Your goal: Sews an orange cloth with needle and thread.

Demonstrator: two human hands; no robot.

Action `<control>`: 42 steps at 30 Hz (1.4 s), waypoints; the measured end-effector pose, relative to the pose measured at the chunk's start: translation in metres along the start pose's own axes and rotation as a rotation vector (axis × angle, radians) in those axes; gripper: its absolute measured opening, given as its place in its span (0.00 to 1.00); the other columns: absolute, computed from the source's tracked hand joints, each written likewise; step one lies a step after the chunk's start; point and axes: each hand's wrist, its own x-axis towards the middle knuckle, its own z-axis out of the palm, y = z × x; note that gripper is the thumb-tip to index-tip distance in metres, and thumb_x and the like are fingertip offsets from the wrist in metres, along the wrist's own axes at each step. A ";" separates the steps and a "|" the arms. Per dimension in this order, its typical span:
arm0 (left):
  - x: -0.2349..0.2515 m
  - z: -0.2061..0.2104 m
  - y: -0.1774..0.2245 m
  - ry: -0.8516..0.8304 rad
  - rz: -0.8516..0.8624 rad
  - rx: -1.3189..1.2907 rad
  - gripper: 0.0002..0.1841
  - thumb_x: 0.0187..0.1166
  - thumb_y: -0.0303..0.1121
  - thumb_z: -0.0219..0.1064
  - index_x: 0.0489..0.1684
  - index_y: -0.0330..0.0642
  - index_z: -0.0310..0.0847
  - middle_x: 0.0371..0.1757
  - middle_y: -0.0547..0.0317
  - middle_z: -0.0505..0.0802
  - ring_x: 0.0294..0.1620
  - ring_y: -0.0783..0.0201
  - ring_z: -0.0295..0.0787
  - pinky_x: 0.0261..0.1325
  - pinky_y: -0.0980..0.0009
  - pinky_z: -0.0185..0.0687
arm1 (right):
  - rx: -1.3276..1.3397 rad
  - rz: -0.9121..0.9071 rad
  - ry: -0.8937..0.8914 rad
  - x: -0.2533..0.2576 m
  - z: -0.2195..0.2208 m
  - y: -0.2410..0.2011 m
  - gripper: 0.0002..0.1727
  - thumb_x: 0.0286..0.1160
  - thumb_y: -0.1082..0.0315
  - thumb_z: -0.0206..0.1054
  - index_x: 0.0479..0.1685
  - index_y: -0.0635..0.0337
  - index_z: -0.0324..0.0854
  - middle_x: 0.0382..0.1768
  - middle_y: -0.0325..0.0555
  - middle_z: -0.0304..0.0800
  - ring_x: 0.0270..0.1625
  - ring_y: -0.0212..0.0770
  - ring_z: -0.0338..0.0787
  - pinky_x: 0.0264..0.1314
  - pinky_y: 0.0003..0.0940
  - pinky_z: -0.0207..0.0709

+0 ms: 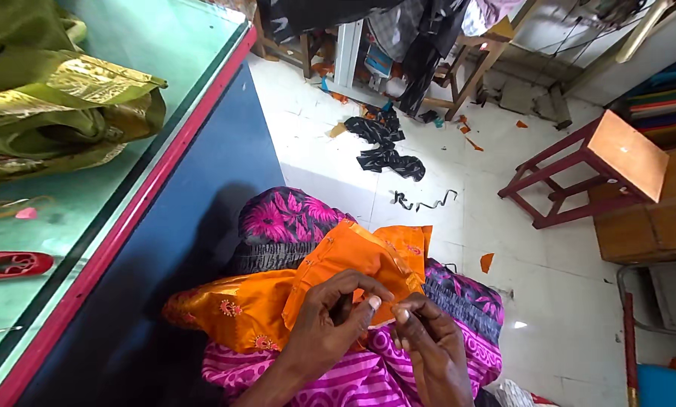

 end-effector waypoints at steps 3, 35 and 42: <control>0.000 -0.002 -0.003 0.000 0.042 0.043 0.09 0.80 0.44 0.65 0.44 0.55 0.90 0.38 0.77 0.87 0.28 0.89 0.71 0.30 0.92 0.66 | -0.008 0.005 0.005 0.000 0.000 0.000 0.04 0.77 0.64 0.72 0.38 0.50 0.92 0.33 0.27 0.90 0.31 0.16 0.83 0.36 0.13 0.79; 0.004 -0.003 -0.003 0.019 0.114 0.120 0.04 0.76 0.39 0.69 0.37 0.52 0.88 0.34 0.76 0.85 0.23 0.89 0.66 0.24 0.93 0.60 | -0.035 0.021 -0.009 0.000 0.001 0.000 0.04 0.77 0.65 0.72 0.37 0.52 0.91 0.32 0.28 0.89 0.30 0.17 0.82 0.35 0.13 0.78; 0.003 -0.003 -0.003 0.032 0.114 0.126 0.05 0.76 0.40 0.69 0.37 0.53 0.87 0.34 0.76 0.85 0.24 0.89 0.67 0.25 0.93 0.61 | -0.054 0.022 -0.002 0.000 0.001 0.000 0.04 0.77 0.66 0.71 0.37 0.52 0.91 0.31 0.29 0.89 0.30 0.17 0.82 0.35 0.13 0.78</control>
